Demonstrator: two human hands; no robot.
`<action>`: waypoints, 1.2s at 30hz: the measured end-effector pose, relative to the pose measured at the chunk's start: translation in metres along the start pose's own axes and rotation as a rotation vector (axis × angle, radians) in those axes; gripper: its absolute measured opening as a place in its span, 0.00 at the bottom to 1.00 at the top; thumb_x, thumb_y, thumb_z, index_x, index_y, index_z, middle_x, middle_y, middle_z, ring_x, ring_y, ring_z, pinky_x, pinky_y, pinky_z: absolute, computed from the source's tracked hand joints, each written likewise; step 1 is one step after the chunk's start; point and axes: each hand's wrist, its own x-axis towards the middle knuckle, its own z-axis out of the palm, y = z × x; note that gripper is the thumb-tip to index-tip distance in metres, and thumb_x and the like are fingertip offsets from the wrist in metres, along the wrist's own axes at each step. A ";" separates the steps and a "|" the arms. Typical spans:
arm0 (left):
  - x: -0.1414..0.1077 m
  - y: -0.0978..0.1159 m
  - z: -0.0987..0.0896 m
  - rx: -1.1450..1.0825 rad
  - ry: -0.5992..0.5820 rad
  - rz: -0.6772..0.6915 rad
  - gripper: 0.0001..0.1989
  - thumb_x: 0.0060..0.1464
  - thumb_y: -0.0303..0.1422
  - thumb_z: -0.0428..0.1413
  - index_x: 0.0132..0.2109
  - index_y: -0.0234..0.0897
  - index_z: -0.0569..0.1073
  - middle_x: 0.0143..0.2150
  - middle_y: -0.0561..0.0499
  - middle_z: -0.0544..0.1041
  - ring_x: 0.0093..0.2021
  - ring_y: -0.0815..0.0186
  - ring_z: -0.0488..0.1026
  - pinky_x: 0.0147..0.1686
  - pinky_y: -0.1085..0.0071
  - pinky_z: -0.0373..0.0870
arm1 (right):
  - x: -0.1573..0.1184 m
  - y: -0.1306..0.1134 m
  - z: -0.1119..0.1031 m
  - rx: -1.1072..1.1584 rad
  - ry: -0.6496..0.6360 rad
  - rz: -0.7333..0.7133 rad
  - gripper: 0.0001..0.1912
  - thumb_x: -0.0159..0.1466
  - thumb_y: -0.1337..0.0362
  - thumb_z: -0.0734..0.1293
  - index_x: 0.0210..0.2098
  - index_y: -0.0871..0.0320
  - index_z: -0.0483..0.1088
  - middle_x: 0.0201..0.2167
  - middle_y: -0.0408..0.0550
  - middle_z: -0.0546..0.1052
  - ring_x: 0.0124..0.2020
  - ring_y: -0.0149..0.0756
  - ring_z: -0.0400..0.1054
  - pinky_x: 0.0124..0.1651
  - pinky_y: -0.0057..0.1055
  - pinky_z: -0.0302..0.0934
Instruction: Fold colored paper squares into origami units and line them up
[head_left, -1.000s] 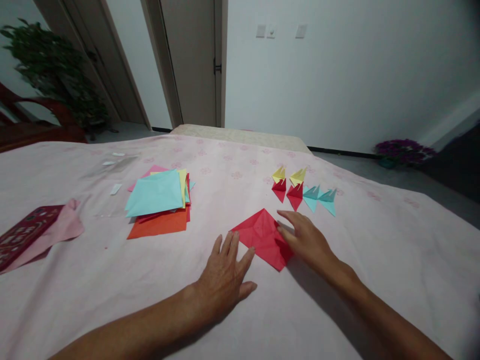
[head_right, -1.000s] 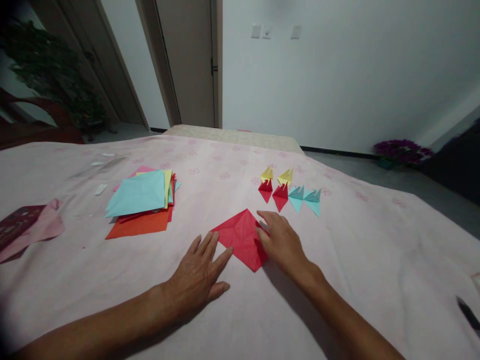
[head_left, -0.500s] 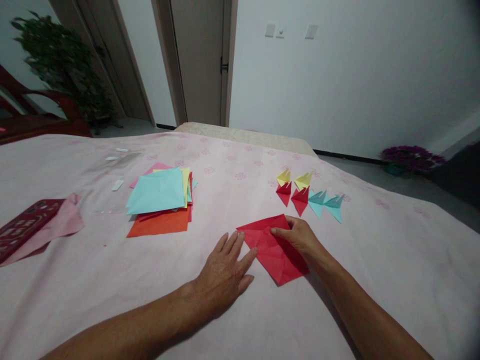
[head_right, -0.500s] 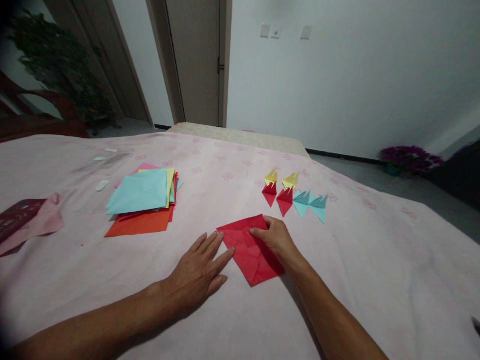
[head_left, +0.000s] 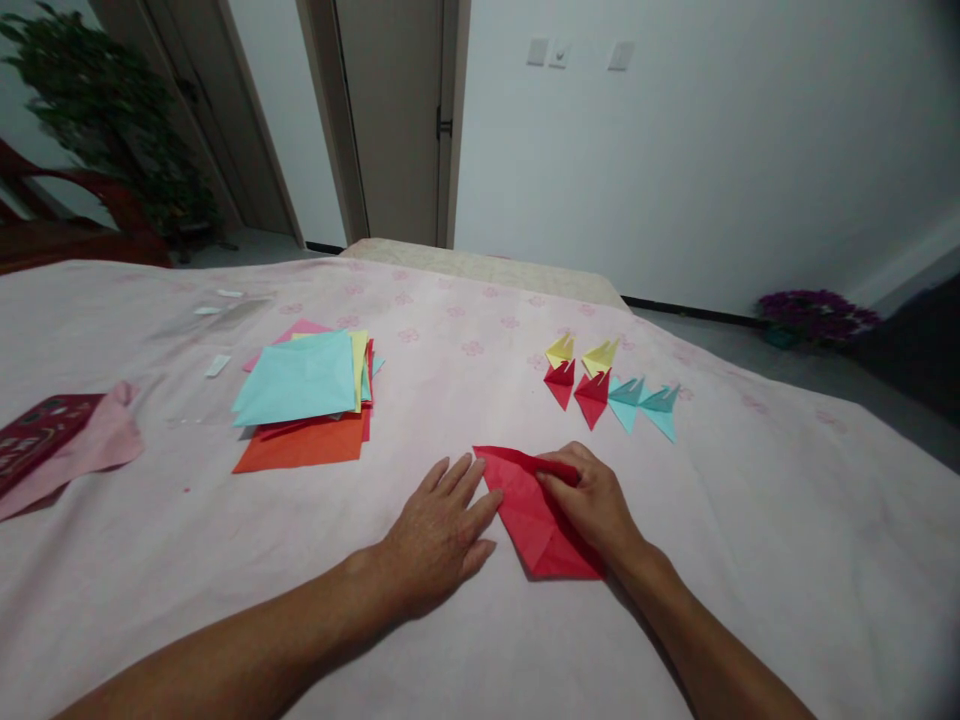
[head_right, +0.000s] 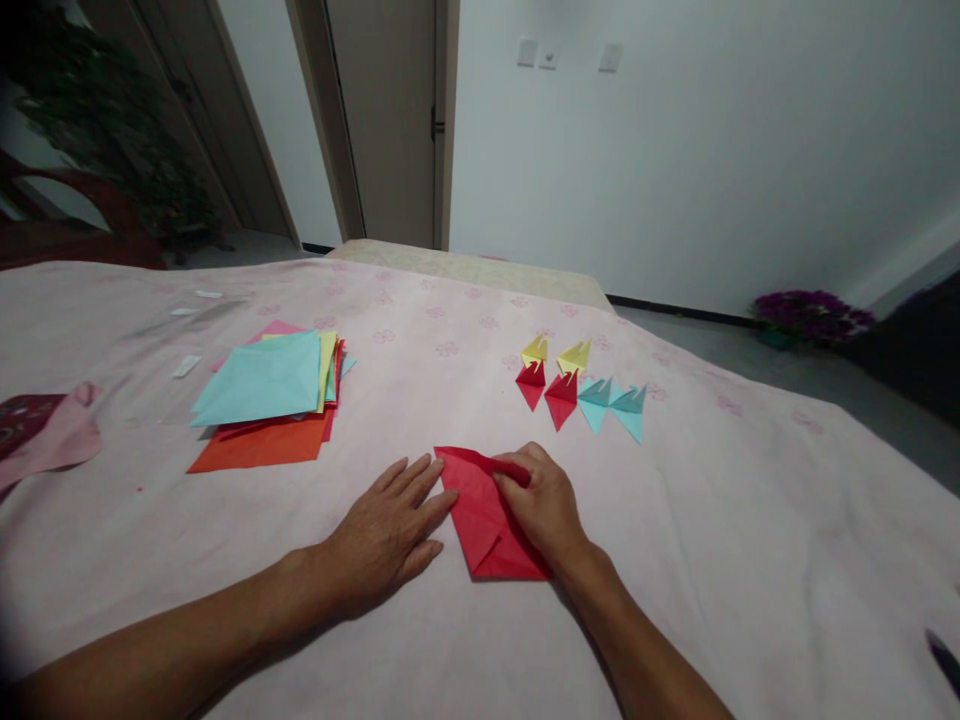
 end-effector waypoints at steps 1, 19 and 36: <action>0.001 0.000 0.000 -0.003 -0.003 0.001 0.25 0.64 0.44 0.49 0.65 0.41 0.62 0.69 0.37 0.58 0.70 0.50 0.52 0.66 0.48 0.50 | -0.001 0.000 0.000 0.001 0.004 -0.022 0.11 0.60 0.67 0.64 0.37 0.53 0.79 0.32 0.44 0.72 0.36 0.36 0.69 0.40 0.31 0.63; 0.011 -0.006 -0.003 0.011 -0.016 -0.057 0.24 0.64 0.41 0.50 0.64 0.40 0.62 0.67 0.39 0.61 0.68 0.53 0.56 0.66 0.50 0.51 | -0.011 -0.002 -0.003 -0.207 -0.030 -0.487 0.31 0.46 0.80 0.59 0.46 0.55 0.76 0.43 0.50 0.76 0.45 0.42 0.67 0.48 0.41 0.64; 0.019 -0.006 0.002 0.049 0.039 -0.102 0.28 0.65 0.38 0.49 0.68 0.33 0.55 0.65 0.40 0.66 0.65 0.52 0.61 0.66 0.51 0.50 | -0.011 -0.004 -0.006 -0.479 -0.094 -0.583 0.19 0.61 0.78 0.63 0.46 0.55 0.75 0.43 0.51 0.78 0.45 0.43 0.66 0.45 0.40 0.60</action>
